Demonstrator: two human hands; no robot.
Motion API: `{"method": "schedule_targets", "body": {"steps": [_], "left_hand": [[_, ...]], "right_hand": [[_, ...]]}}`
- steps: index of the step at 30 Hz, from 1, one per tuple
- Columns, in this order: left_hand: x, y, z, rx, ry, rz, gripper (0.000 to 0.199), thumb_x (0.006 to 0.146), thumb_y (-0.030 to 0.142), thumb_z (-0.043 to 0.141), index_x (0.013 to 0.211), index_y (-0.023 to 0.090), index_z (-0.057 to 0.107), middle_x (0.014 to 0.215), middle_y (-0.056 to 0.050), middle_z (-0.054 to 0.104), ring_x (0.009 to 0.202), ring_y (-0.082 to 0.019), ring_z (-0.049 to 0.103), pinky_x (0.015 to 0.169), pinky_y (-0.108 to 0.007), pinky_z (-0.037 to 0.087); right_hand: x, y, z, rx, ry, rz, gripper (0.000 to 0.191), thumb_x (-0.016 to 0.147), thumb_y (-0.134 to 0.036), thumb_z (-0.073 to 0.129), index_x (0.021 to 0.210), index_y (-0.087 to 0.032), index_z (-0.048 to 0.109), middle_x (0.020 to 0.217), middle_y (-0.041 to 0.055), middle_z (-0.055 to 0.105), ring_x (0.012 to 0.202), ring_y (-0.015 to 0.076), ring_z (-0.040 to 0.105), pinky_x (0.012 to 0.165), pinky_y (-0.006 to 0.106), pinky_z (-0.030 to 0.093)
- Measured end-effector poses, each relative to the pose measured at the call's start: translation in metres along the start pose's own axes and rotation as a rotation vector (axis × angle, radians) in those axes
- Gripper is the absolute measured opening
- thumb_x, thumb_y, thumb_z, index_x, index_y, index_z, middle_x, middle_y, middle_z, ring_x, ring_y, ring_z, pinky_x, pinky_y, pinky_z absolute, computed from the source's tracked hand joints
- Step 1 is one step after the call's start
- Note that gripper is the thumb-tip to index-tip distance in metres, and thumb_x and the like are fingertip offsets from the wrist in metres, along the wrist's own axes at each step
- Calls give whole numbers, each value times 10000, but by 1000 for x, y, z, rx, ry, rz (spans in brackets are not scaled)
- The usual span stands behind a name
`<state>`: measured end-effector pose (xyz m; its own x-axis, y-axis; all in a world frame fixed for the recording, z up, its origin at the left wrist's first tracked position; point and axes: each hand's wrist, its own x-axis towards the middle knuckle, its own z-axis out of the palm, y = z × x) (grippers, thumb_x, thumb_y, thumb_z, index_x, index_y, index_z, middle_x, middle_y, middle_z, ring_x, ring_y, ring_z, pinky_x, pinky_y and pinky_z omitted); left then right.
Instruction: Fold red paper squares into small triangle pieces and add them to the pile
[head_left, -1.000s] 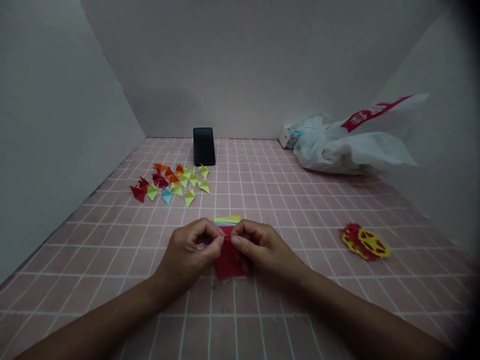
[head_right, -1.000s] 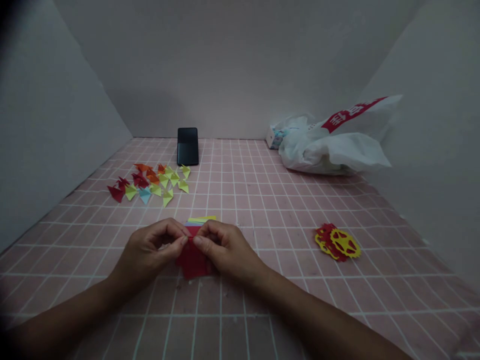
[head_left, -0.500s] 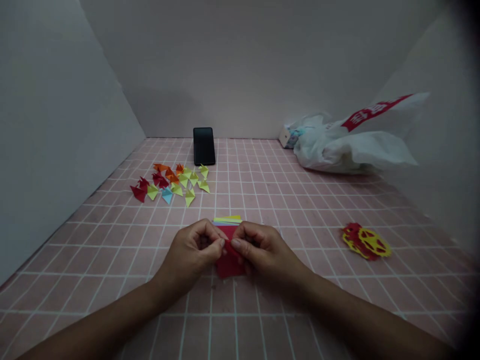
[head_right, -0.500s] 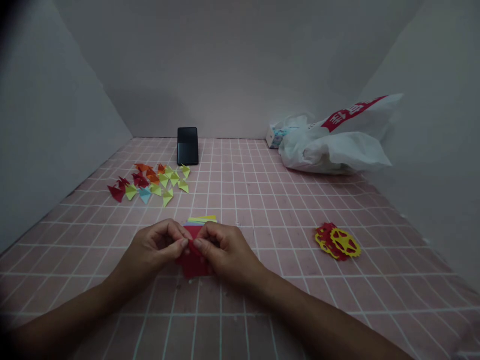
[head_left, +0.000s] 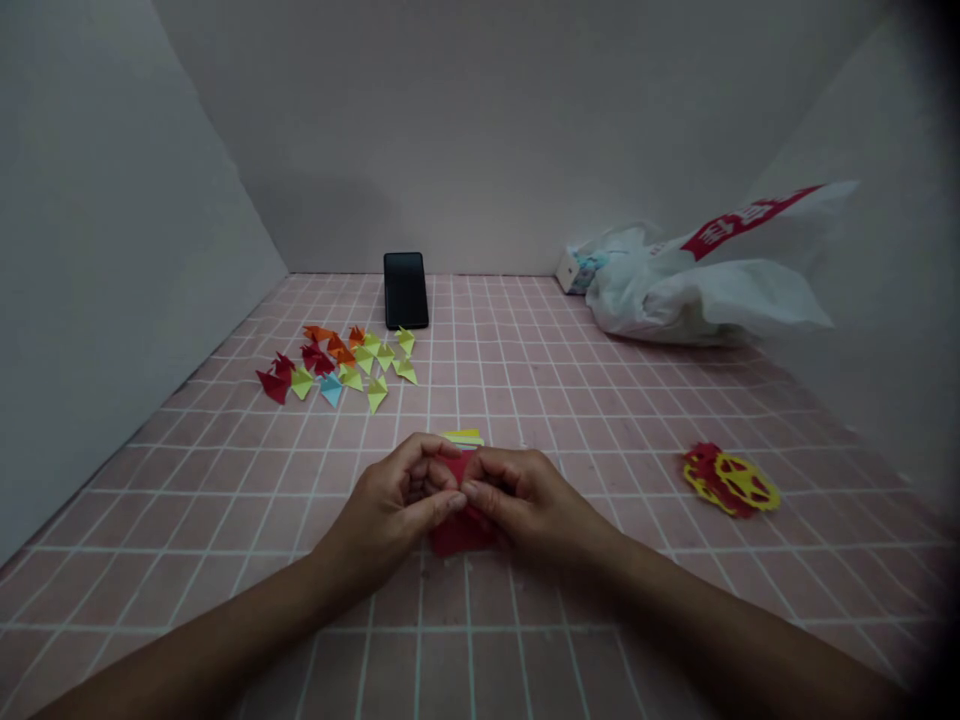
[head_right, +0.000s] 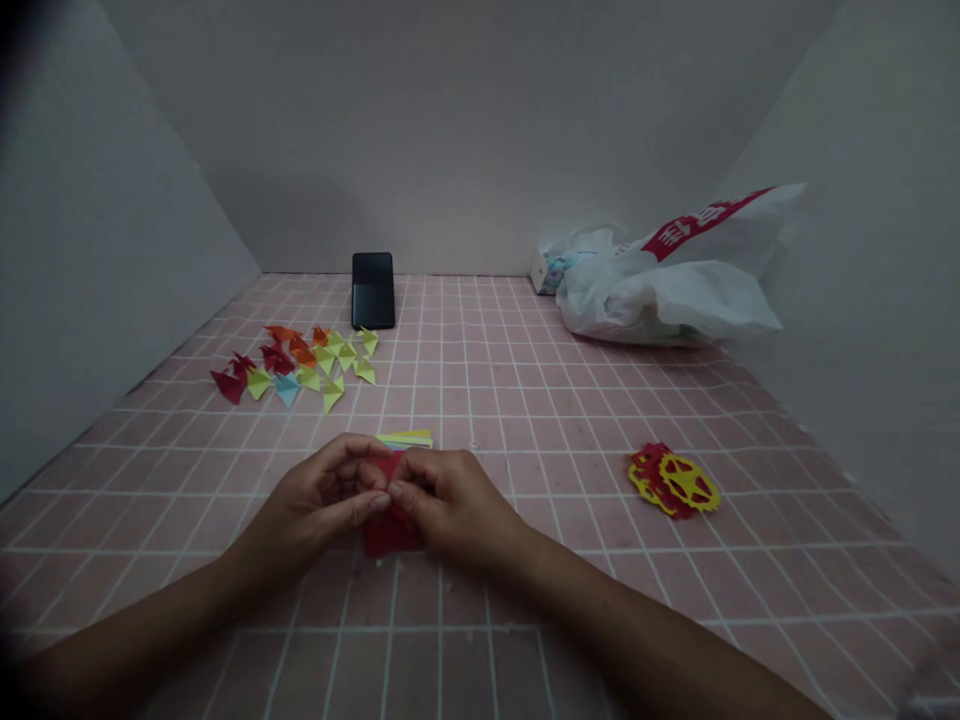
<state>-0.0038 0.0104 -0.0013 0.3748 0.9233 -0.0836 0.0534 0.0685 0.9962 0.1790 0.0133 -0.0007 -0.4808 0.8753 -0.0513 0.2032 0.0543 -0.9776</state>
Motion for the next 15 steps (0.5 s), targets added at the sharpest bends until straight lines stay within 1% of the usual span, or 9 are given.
{"method": "schedule_targets", "body": {"steps": [3, 6, 8, 12, 14, 15], "left_hand": [[-2, 2, -1, -3, -7, -4, 190, 806, 232, 653, 977, 196, 579, 702, 27, 632, 628, -120, 607, 593, -228, 489], [-2, 3, -3, 9, 59, 5, 161, 808, 241, 651, 948, 193, 588, 679, 35, 609, 598, -110, 578, 576, -222, 474], [-1, 2, -4, 18, 98, 8, 158, 799, 256, 659, 927, 196, 589, 669, 36, 599, 582, -110, 569, 561, -222, 469], [2, 2, -5, 63, 127, -1, 188, 783, 273, 660, 946, 194, 608, 647, 39, 591, 558, -116, 564, 539, -226, 473], [3, 2, -6, 98, 114, -17, 220, 783, 274, 655, 984, 187, 634, 639, 40, 596, 547, -114, 560, 530, -223, 465], [4, 2, -5, 119, 92, -29, 205, 790, 277, 648, 971, 182, 650, 635, 38, 601, 540, -112, 557, 525, -220, 458]], "right_hand": [[-2, 2, 1, 118, -13, 33, 315, 928, -377, 524, 683, -179, 521, 636, -24, 496, 536, 86, 426, 495, 214, 329], [-2, 7, 3, 307, 24, 119, 361, 939, -481, 521, 736, -183, 533, 597, -37, 511, 458, 74, 437, 439, 201, 323], [-1, 11, 3, 378, 25, 163, 360, 913, -512, 569, 771, -182, 548, 591, -36, 549, 439, 73, 465, 423, 193, 335], [1, 13, 2, 408, 40, 192, 306, 872, -457, 639, 766, -182, 556, 552, -49, 556, 405, 63, 463, 397, 181, 335], [1, 11, 2, 360, 70, 181, 294, 871, -426, 638, 731, -181, 554, 543, -50, 549, 412, 60, 459, 398, 180, 333], [1, 10, 2, 329, 80, 173, 289, 871, -412, 636, 717, -181, 555, 539, -50, 546, 418, 59, 455, 400, 179, 329]]}}
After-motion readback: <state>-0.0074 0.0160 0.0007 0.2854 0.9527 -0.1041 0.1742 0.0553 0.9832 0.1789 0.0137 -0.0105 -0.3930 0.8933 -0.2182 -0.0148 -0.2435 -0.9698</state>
